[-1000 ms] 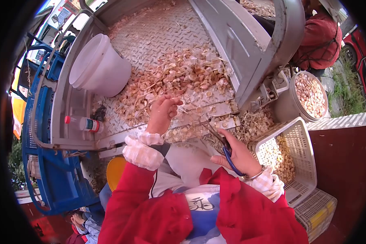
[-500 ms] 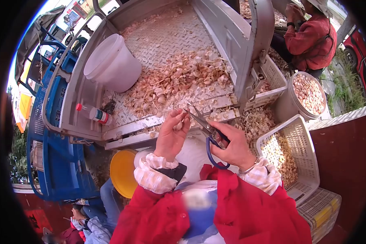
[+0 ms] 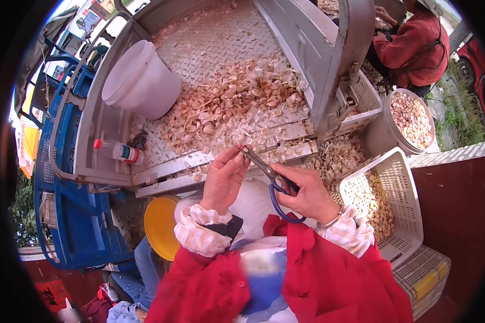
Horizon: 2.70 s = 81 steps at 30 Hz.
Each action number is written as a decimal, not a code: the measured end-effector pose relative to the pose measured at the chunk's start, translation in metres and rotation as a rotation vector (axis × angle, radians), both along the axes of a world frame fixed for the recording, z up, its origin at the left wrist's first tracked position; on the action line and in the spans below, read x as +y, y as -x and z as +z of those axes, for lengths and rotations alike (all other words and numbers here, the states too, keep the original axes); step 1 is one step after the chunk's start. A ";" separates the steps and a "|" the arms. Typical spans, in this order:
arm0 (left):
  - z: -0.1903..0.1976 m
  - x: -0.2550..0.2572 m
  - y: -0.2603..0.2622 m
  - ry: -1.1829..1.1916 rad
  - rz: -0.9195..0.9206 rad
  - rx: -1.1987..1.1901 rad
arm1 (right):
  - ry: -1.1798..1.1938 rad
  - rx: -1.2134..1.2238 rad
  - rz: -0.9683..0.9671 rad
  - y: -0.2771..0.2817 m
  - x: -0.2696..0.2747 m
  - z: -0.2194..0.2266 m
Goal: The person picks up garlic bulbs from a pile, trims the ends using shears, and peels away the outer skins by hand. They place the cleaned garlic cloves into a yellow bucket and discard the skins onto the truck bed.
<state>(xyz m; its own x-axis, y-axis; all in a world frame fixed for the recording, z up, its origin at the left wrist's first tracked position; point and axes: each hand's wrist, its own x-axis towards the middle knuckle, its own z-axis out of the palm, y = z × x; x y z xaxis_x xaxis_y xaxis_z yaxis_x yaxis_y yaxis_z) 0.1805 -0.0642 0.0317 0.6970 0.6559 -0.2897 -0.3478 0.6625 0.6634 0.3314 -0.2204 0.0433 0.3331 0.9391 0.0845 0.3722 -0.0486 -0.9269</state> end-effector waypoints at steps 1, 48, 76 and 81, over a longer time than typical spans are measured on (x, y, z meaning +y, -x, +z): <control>-0.002 0.001 -0.001 -0.008 0.004 -0.001 | 0.002 0.100 0.021 -0.003 0.001 -0.009; 0.021 0.010 -0.022 -1.436 0.186 0.625 | 0.132 0.618 -0.015 -0.004 0.005 0.014; -0.033 0.111 -0.096 -1.496 -0.054 0.628 | 0.284 0.274 -0.201 -0.034 0.014 -0.025; 0.002 0.060 -0.072 -1.137 -0.191 0.814 | 0.044 -0.310 -0.213 -0.027 0.022 -0.015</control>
